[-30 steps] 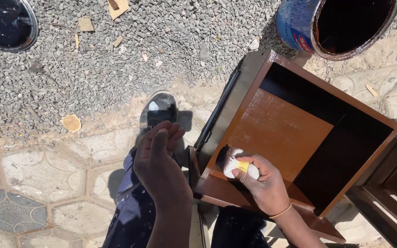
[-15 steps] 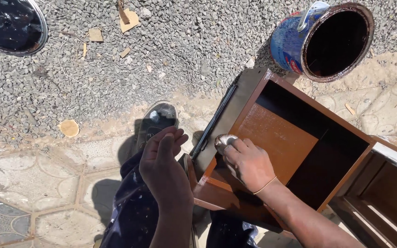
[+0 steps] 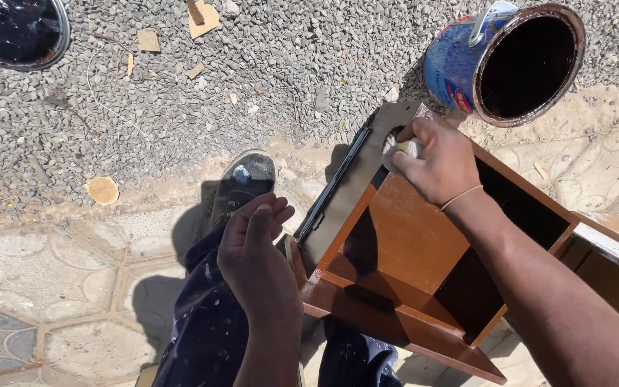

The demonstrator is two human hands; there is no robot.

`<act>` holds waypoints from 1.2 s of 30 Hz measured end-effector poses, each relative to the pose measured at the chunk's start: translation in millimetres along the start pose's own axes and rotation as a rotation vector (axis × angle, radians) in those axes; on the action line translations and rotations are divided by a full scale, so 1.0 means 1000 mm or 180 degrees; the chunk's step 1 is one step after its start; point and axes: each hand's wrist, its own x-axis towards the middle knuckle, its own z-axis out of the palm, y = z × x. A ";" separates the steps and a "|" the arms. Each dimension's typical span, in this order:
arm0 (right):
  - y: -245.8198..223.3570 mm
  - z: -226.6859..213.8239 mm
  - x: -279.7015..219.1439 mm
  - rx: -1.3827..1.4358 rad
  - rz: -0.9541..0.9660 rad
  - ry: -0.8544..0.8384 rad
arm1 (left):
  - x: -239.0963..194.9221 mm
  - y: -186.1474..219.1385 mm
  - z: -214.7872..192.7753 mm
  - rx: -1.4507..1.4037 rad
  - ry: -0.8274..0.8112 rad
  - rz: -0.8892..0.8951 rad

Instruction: Applying a brown finish or stain to the interior and exterior of a wooden drawer using a sponge.

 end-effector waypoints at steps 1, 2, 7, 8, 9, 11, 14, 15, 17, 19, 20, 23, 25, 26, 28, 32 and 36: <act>-0.016 0.024 -0.031 0.0022 -0.0127 -0.0246 | 0.000 0.000 -0.001 -0.0070 -0.0011 0.0001; -0.030 0.047 -0.062 0.0034 -0.0257 -0.0486 | 0.000 0.001 -0.001 -0.0150 -0.0028 0.0001; -0.049 0.117 -0.156 -0.0280 -0.1945 -0.0886 | 0.003 0.002 -0.003 -0.0202 -0.0007 0.0037; -0.048 0.116 -0.153 -0.0378 -0.2190 -0.0590 | 0.005 0.004 -0.003 -0.0253 0.0010 0.0127; -0.037 0.111 -0.144 -0.0387 -0.2225 -0.0580 | 0.003 0.007 -0.004 -0.0284 0.0023 0.0144; -0.012 0.104 -0.125 -0.0841 -0.2101 -0.0499 | 0.002 0.009 -0.004 -0.0274 -0.0009 -0.0014; 0.020 0.045 -0.041 -0.1436 -0.1567 0.0610 | 0.004 0.001 -0.003 -0.0246 -0.0054 0.0068; 0.021 0.029 -0.017 -0.1425 -0.1601 0.0593 | 0.001 0.002 -0.006 -0.0259 -0.0017 0.0064; 0.028 -0.008 0.032 -0.1931 -0.1054 0.0804 | -0.002 0.003 -0.004 -0.0352 -0.0032 -0.0220; 0.008 -0.032 0.063 -0.1991 -0.0908 0.0421 | -0.004 0.007 -0.003 -0.0343 0.0007 -0.0250; -0.003 -0.041 0.079 -0.2040 -0.0764 0.0039 | -0.006 0.009 -0.004 -0.0333 0.0054 -0.0272; -0.049 -0.031 0.100 -0.2195 -0.0038 -0.1303 | 0.003 -0.005 -0.007 -0.0648 -0.0084 0.0124; -0.056 0.020 0.085 -0.2150 -0.0022 -0.1599 | 0.001 -0.009 -0.007 -0.0501 -0.0076 0.0251; -0.061 0.045 0.079 -0.2094 -0.0012 -0.1919 | 0.000 -0.010 -0.008 -0.0342 -0.0053 0.0363; -0.090 0.103 0.037 -0.2021 -0.0172 -0.2400 | 0.000 -0.006 -0.007 -0.0330 -0.0057 0.0347; -0.183 0.117 -0.064 -0.1678 -0.0346 -0.3087 | 0.002 -0.006 -0.010 -0.0122 -0.0068 0.0524; -0.146 0.131 -0.081 -0.1769 -0.1042 -0.3017 | 0.007 -0.012 -0.011 -0.0151 -0.0119 0.0573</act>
